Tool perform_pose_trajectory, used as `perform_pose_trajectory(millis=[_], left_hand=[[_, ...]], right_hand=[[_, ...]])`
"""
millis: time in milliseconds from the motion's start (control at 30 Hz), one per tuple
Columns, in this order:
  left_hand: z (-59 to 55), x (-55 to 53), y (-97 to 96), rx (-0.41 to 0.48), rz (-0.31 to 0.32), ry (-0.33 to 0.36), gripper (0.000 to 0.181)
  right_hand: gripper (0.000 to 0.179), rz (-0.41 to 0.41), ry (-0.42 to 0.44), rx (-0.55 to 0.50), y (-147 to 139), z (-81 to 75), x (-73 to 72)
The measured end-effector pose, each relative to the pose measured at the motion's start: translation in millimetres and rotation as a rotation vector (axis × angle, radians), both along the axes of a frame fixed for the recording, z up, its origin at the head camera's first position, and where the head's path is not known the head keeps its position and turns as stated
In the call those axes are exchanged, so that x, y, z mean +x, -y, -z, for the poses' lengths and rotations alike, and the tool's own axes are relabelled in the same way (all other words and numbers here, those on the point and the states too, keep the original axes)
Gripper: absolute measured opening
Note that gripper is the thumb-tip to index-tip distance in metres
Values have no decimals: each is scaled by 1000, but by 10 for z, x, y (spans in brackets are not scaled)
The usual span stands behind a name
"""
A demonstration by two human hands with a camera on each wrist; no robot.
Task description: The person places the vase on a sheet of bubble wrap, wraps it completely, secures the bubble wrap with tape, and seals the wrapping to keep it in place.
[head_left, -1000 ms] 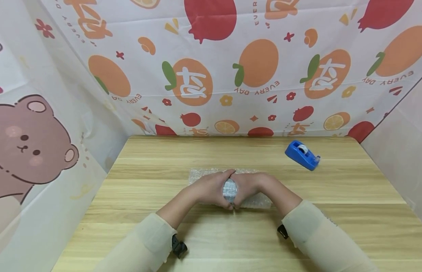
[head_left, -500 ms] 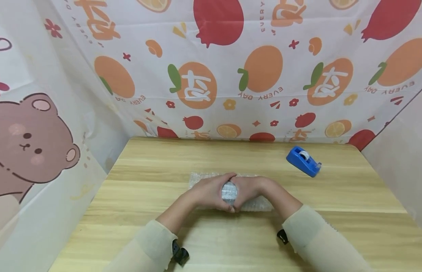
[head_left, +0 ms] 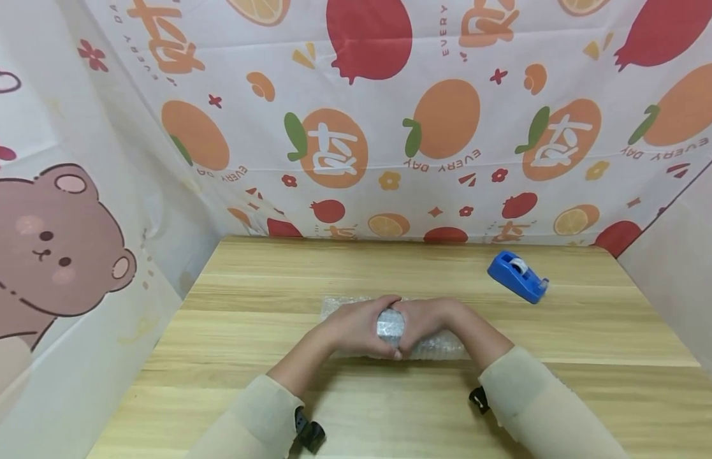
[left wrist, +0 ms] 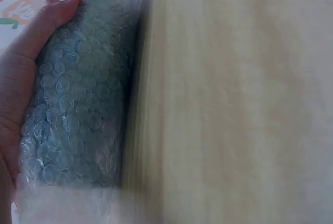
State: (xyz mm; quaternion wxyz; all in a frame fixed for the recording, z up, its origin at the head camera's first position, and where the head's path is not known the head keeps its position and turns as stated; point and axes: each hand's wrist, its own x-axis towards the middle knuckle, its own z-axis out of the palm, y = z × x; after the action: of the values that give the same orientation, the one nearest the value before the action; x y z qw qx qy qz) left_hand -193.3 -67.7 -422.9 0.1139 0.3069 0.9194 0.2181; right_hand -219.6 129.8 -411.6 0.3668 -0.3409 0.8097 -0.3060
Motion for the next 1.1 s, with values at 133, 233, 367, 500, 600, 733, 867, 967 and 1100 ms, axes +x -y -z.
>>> perform_pose_trajectory(millis=[133, 233, 367, 500, 600, 733, 867, 967, 1100], left_hand=[[-22, 6, -15, -5, 1, 15, 106], [-27, 12, -20, -9, 6, 17, 106], [-47, 18, -33, -20, 6, 16, 105], [-60, 32, -44, -45, -3, 14, 106], [-67, 57, -55, -67, -16, 14, 107], [-89, 98, -76, -78, -31, 11, 107], [-91, 137, -96, -94, -41, -8, 106], [-84, 174, -112, -119, -52, -45, 107], [-81, 220, -138, -138, -65, -95, 109]], right_hand=[[57, -19, 22, -4, -13, -7, -16], [57, -19, 32, -10, -17, -1, -10], [57, -14, 29, -16, -28, 10, 0], [61, -13, 41, -27, -35, 7, 18], [67, -9, 42, -19, -39, 2, 41], [72, 14, 24, 1, -47, -1, 70], [74, 22, 8, 13, -54, 1, 89], [80, 22, 14, 18, -61, 4, 101], [91, 42, -21, 45, -82, 4, 121]])
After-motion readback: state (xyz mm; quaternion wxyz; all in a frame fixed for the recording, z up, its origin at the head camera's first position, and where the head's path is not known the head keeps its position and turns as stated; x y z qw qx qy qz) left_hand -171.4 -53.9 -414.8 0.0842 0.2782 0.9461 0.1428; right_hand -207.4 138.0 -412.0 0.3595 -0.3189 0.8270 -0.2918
